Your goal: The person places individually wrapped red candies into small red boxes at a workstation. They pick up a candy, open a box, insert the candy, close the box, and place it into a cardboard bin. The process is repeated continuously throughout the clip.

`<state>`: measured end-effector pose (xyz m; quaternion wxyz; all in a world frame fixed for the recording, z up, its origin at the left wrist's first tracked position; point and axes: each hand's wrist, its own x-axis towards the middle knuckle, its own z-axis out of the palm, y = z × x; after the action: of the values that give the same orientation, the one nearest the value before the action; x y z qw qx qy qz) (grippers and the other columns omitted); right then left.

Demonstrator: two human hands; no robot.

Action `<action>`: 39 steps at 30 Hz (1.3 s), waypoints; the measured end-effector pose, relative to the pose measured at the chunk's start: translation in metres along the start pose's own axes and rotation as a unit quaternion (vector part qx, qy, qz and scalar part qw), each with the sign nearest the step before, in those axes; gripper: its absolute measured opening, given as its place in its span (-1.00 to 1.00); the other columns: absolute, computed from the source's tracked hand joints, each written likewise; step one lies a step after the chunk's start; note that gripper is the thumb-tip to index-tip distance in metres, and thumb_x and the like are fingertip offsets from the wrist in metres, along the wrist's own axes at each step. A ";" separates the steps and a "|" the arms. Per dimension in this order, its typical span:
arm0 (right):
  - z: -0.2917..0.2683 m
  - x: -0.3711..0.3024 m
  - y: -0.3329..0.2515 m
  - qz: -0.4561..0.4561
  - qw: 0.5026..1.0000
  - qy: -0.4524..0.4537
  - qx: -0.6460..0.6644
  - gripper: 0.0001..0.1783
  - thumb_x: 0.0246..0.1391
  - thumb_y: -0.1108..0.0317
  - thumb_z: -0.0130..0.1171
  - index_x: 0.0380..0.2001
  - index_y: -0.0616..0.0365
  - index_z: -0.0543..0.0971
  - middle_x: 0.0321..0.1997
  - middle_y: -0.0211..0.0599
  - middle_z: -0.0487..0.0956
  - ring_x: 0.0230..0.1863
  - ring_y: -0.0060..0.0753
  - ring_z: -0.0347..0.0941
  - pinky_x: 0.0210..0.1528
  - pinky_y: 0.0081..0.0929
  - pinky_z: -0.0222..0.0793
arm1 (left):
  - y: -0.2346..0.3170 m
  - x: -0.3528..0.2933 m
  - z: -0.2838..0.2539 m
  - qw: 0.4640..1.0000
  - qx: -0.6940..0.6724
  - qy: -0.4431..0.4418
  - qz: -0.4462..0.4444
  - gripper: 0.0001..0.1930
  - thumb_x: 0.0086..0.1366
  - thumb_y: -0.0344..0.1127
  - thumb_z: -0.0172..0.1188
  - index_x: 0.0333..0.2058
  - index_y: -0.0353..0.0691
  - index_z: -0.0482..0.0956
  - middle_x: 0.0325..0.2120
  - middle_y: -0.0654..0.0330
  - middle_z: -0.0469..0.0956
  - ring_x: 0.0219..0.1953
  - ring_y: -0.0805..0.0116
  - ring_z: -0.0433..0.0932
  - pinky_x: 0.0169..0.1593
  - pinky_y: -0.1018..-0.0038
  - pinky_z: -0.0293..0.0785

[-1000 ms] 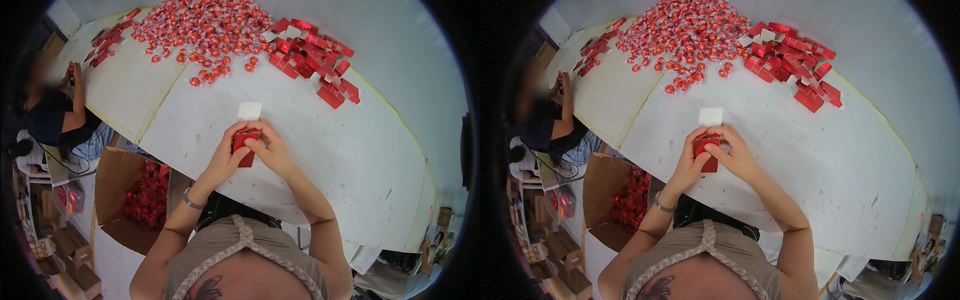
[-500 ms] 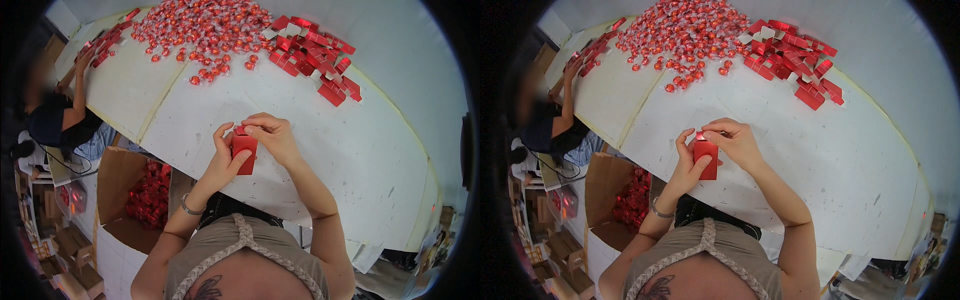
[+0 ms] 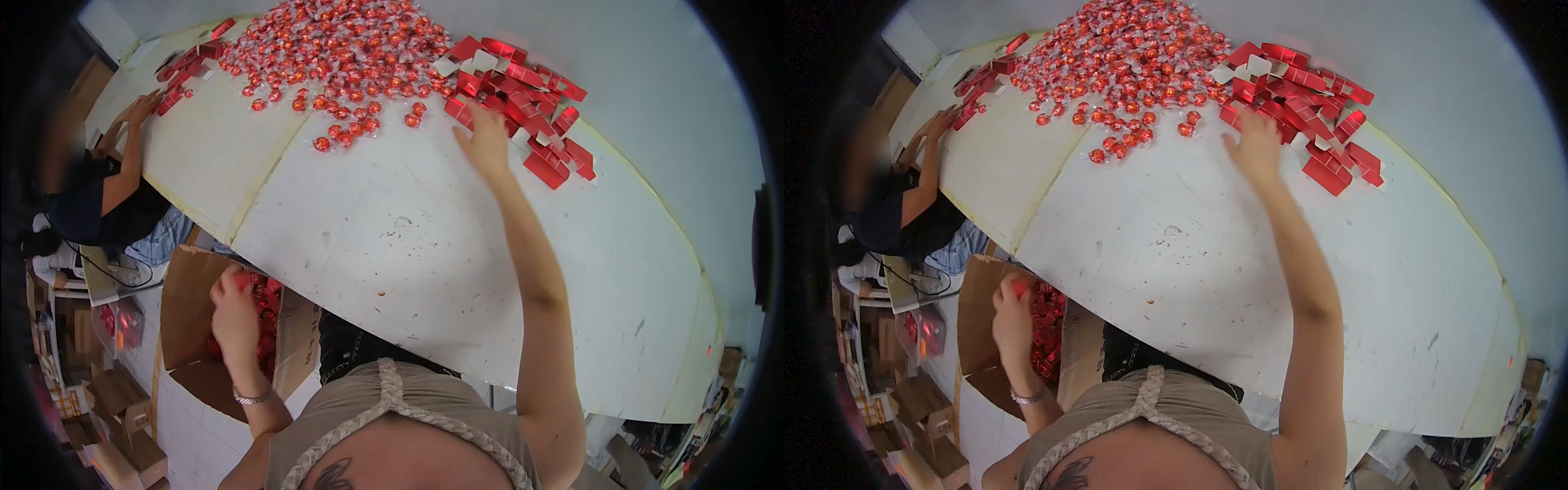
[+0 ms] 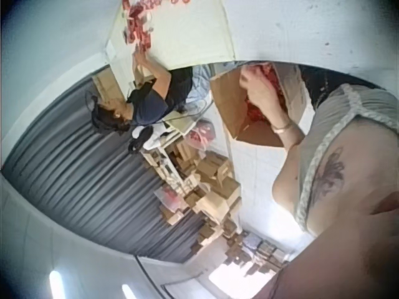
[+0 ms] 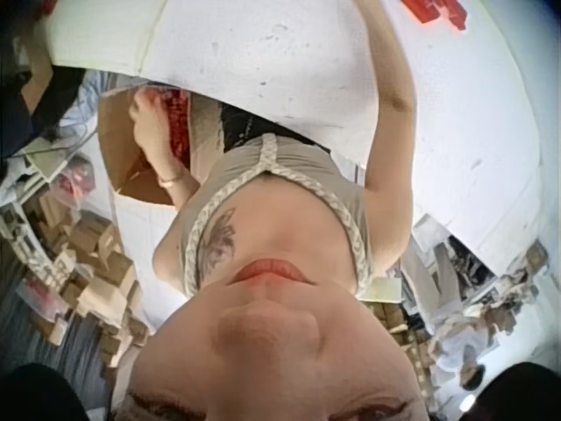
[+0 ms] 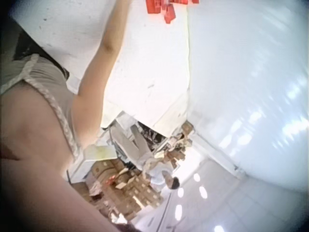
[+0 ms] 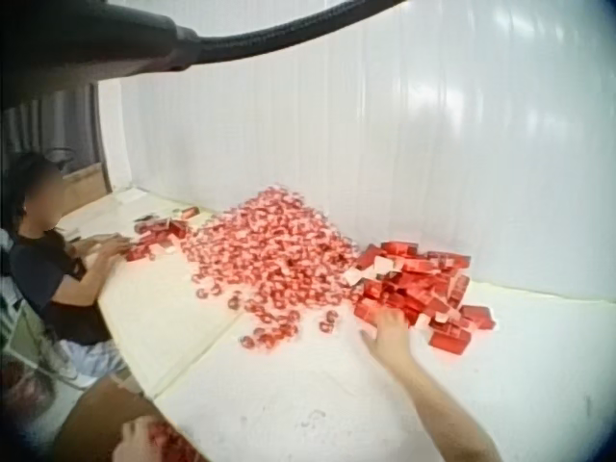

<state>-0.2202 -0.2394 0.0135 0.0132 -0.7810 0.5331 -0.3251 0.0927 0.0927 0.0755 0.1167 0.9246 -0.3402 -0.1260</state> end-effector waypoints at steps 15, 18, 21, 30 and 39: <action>0.024 0.017 -0.084 0.017 0.966 -0.169 0.195 -0.62 -0.14 0.15 0.32 -0.23 0.10 0.61 -0.16 -0.10 0.59 -0.19 -0.17 0.51 -0.07 -0.31 0.42 | 0.116 0.044 0.087 0.877 -0.259 -0.146 0.377 -0.31 0.02 -0.38 0.36 0.12 -0.18 0.23 -0.20 0.12 0.54 -0.21 0.27 0.54 -0.15 0.28 0.47; 0.065 0.023 -0.031 -0.145 0.989 -0.011 -0.024 -0.63 -0.06 0.15 0.29 -0.19 0.10 0.58 -0.04 -0.10 0.51 -0.11 -0.16 0.47 -0.05 -0.30 0.40 | 0.117 0.048 0.105 0.825 -0.444 -0.222 0.271 -0.46 0.04 -0.46 0.33 -0.03 -0.23 0.26 -0.30 0.18 0.54 -0.34 0.43 0.52 -0.32 0.47 0.50; 0.063 0.011 -0.042 -0.043 0.978 -0.130 0.156 -0.65 -0.03 0.19 0.26 -0.17 0.10 0.57 0.02 -0.15 0.48 -0.03 -0.19 0.42 -0.05 -0.31 0.38 | 0.119 0.045 0.102 0.816 -0.489 -0.260 0.168 -0.54 0.04 -0.48 0.32 -0.13 -0.25 0.26 -0.34 0.19 0.51 -0.39 0.48 0.51 -0.39 0.56 0.48; -0.043 -0.060 -0.126 -0.258 0.957 -0.068 0.115 -0.68 -0.03 0.19 0.27 -0.21 0.08 0.58 -0.33 -0.39 0.58 -0.16 -0.40 0.38 -0.03 -0.30 0.16 | 0.140 0.026 0.118 0.824 -0.449 -0.259 0.228 -0.42 -0.02 -0.35 0.41 -0.10 -0.29 0.25 -0.35 0.13 0.50 -0.40 0.44 0.54 -0.37 0.51 0.49; -0.064 -0.062 -0.119 -0.082 0.948 -0.145 0.272 -0.76 -0.06 0.12 0.27 -0.54 0.07 0.64 -0.35 -0.49 0.57 -0.08 -0.38 0.32 0.06 -0.21 0.01 | 0.141 -0.001 0.108 0.711 -0.586 -0.323 0.216 -0.21 0.12 -0.39 0.30 0.22 -0.20 -0.02 -0.14 0.07 0.41 -0.15 0.34 0.50 -0.13 0.44 0.48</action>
<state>-0.1689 -0.1149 0.0766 0.2755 -0.8276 0.3507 -0.3407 -0.0262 -0.0251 0.0162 0.5419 0.4752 -0.4059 -0.5619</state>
